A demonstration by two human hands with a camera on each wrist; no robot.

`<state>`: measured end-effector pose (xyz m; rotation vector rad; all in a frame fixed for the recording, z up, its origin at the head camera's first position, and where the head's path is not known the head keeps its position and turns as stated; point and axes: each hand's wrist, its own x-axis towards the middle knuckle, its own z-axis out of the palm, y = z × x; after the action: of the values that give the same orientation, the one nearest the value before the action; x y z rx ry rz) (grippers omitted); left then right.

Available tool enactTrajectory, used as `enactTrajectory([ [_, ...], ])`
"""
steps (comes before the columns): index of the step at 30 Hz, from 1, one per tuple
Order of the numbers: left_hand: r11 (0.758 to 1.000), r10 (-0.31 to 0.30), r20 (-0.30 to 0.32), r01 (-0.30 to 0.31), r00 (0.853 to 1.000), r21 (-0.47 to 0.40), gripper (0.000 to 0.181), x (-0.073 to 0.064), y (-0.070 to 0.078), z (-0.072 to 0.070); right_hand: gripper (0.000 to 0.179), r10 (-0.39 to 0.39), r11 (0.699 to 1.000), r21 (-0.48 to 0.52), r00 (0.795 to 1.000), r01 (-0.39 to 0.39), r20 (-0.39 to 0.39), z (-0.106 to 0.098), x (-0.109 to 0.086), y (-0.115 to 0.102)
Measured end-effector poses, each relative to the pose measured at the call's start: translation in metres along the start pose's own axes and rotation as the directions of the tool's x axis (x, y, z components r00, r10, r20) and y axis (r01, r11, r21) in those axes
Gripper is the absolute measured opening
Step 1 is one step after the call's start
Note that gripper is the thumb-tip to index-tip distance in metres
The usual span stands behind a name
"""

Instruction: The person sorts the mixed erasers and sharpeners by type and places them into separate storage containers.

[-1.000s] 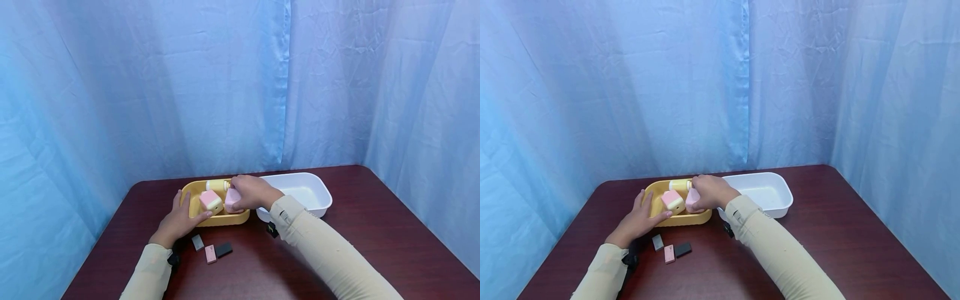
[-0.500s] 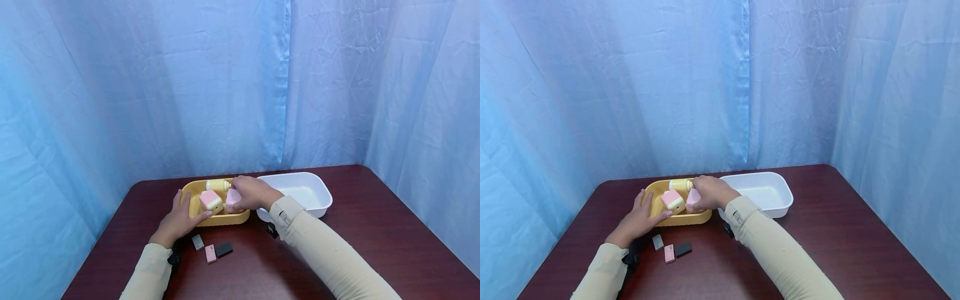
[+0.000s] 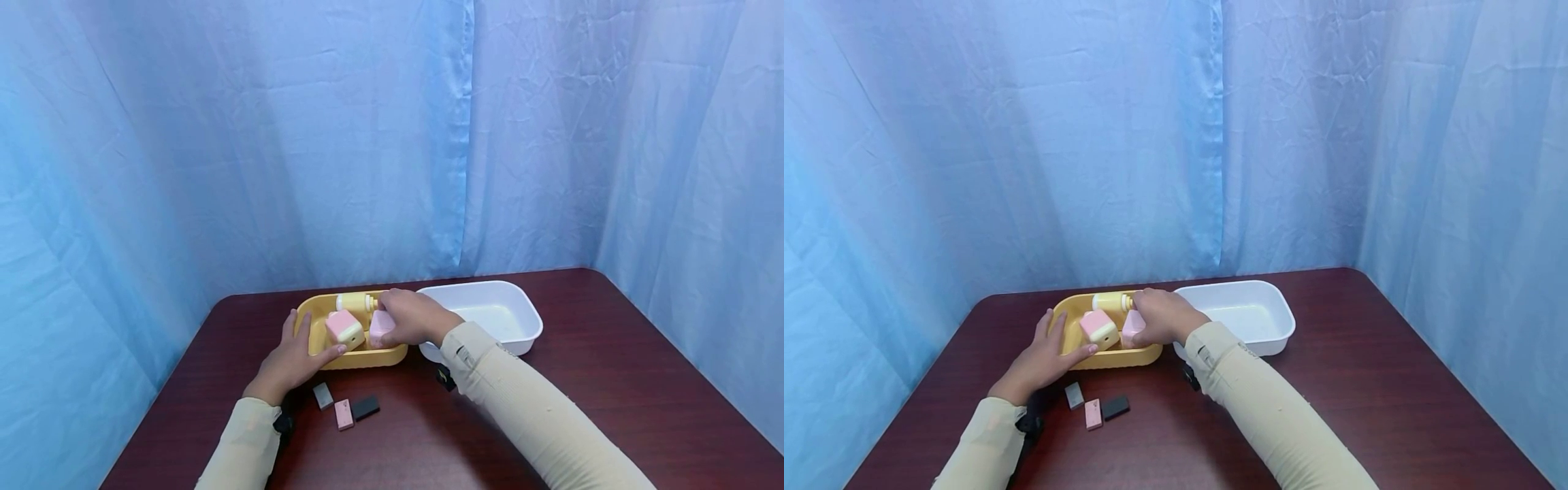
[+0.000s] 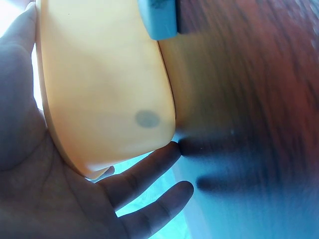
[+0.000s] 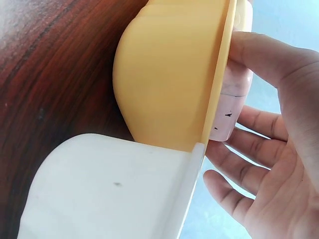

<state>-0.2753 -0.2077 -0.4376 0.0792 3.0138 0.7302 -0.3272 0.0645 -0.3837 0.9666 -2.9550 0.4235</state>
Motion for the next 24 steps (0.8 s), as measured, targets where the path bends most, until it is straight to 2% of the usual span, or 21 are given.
enactTrajectory([
  [9, 1.0, -0.001, 0.002, 0.001, 1.0, 0.0, 0.127, 0.0009, -0.0004, 0.0001, 0.058, -0.001, 1.0, 0.009, 1.0, 0.001, -0.013, 0.0004, -0.0037, -0.0005],
  [16, 1.0, -0.004, 0.004, 0.004, 1.0, -0.002, 0.127, 0.0008, -0.0002, 0.0, 0.065, -0.009, 1.0, -0.009, 1.0, 0.009, -0.005, -0.0001, -0.0056, -0.0001],
  [24, 1.0, -0.008, 0.004, 0.008, 1.0, -0.006, 0.127, 0.0011, 0.0005, -0.0005, 0.066, -0.002, 1.0, 0.018, 1.0, 0.002, -0.011, 0.003, -0.008, 0.0049],
])
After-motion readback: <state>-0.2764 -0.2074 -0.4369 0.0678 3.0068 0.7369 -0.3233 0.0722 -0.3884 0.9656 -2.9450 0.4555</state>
